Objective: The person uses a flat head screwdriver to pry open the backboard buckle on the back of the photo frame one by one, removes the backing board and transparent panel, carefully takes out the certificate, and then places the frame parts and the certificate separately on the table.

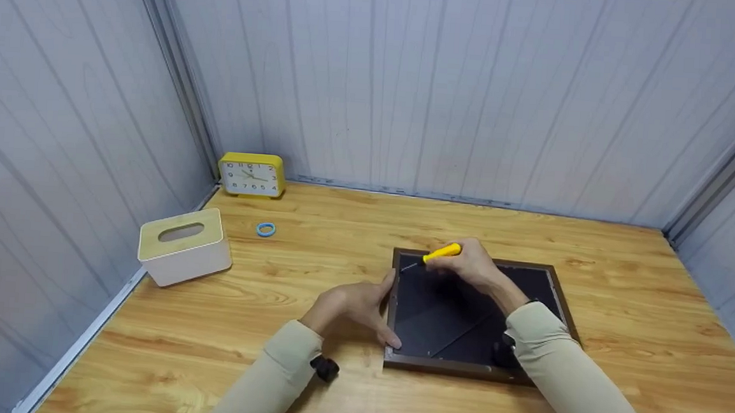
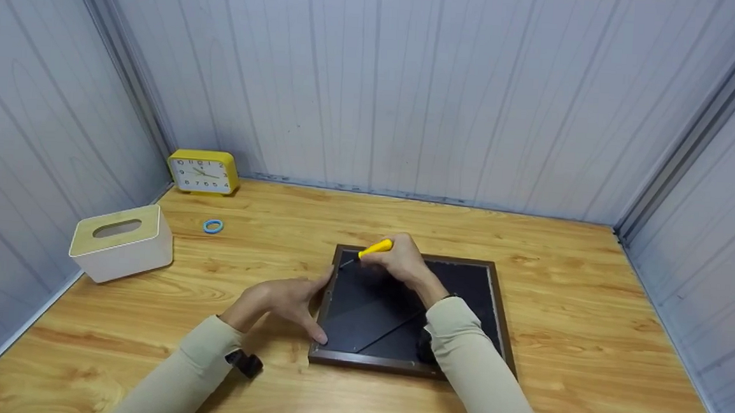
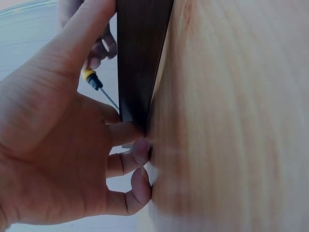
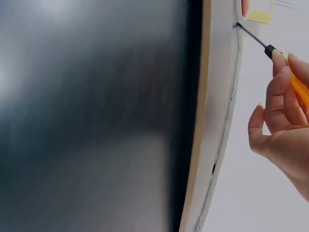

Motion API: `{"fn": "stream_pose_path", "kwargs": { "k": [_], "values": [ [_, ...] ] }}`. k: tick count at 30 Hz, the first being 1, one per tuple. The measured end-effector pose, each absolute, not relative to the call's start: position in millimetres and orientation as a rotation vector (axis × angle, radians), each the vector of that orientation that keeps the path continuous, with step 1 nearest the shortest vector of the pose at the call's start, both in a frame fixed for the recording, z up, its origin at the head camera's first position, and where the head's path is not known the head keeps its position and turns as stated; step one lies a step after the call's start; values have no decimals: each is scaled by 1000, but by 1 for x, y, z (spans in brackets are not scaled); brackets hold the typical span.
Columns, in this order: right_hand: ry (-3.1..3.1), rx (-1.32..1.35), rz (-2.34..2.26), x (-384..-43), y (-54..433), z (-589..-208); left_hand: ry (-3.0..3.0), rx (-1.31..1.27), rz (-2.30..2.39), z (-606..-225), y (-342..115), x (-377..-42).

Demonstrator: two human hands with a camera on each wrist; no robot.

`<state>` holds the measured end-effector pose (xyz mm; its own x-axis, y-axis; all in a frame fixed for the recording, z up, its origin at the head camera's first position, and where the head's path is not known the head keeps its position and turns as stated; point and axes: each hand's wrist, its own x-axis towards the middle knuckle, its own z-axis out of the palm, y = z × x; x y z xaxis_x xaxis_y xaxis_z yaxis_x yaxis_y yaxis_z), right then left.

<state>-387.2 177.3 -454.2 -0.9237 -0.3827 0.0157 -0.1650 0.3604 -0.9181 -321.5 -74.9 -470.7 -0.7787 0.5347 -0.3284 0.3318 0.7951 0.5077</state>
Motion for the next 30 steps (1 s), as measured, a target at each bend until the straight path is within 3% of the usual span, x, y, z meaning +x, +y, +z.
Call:
{"fn": "stream_pose_path", "kwargs": {
  "k": [18, 30],
  "values": [
    [2609, -954, -1183, -393, 114, -412, 2519, 638, 563, -469, -75, -321],
    [2573, -855, -1180, -391, 138, -414, 2486, 649, 609, -470, -77, -321]
  ]
}}
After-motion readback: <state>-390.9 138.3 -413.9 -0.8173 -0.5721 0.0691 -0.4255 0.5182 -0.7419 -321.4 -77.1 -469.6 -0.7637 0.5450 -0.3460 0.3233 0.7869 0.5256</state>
